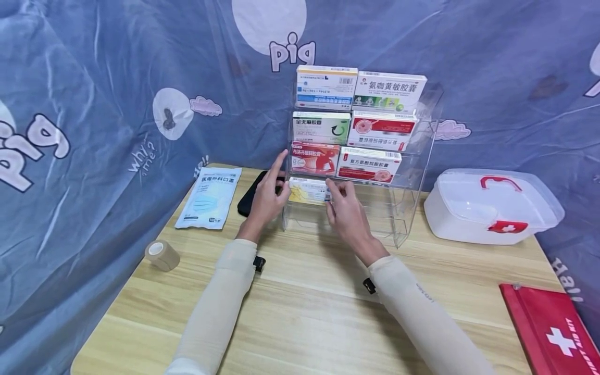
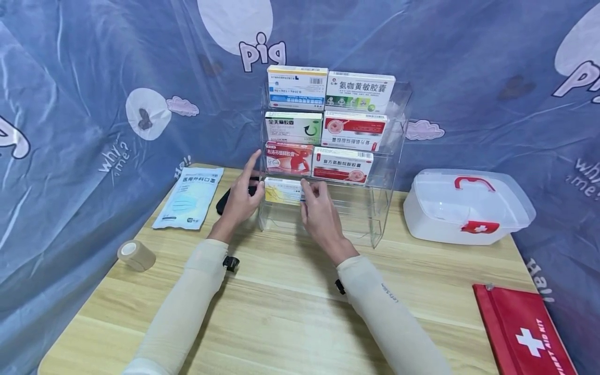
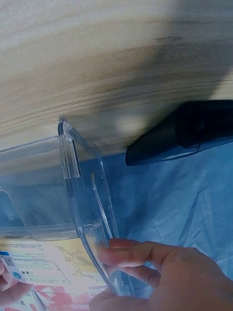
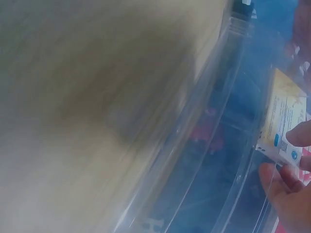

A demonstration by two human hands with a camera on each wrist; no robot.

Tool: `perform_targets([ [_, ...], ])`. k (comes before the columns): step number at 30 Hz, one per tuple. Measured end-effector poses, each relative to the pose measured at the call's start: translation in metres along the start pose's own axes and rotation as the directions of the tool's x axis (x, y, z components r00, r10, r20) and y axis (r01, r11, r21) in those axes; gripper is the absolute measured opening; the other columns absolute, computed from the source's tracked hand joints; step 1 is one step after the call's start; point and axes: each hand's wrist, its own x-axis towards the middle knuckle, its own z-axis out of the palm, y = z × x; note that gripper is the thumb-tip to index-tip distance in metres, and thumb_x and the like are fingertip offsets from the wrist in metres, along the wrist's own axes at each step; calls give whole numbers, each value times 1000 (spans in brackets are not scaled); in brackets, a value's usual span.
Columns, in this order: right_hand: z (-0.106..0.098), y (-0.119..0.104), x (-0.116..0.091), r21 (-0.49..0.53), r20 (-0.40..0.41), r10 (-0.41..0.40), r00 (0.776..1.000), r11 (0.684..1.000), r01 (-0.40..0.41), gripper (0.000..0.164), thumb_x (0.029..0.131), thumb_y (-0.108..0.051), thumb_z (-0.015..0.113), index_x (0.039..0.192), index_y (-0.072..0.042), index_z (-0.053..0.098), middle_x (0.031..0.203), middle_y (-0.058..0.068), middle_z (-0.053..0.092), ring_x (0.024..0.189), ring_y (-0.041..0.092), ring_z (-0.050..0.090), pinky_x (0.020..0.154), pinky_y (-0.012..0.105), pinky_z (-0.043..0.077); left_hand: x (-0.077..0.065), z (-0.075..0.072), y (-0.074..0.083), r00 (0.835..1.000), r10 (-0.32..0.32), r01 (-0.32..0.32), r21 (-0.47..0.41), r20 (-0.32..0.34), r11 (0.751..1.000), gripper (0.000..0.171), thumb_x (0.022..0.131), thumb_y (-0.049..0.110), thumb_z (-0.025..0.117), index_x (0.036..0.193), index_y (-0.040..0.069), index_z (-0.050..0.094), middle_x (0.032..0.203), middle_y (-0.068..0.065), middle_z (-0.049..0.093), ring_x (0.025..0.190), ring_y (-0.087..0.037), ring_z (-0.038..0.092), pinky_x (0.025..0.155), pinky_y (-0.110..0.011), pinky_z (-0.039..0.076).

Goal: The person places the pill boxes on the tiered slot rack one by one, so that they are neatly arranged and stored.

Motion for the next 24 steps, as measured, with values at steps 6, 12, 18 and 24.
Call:
perform_targets([
  [6,2,-2,-3,-12,31,2,1000,1000,-2,65,99,-5,69,161,-8,50,134,24,51,111,38,64,97,49,62,-1,0,0,1000,1,-1,-2,0,1000,82,102,6,56,172,39,26,151,-18,60,120,-31,70,97,-46,62],
  [12,1,-1,-5,-11,48,-13,999,1000,13,70,98,-4,71,163,-7,46,136,25,51,116,39,62,101,49,61,-1,1,0,1000,2,-2,-9,2,1000,83,102,6,56,172,39,27,154,-17,58,121,-30,70,99,-45,62],
  [18,-1,1,-8,6,70,-6,998,1000,6,74,97,-1,71,165,-10,43,138,27,50,120,39,61,102,50,60,-3,1,1,1000,-5,5,-14,7,1000,83,102,6,56,171,40,26,152,-17,59,122,-30,69,101,-45,61],
  [24,-4,2,-11,18,96,29,995,999,-31,84,98,-4,72,171,-19,33,142,25,48,121,39,62,103,51,61,-1,2,1,1000,-3,3,3,5,1000,83,102,7,57,171,41,26,148,-17,62,114,-30,72,93,-46,62],
])
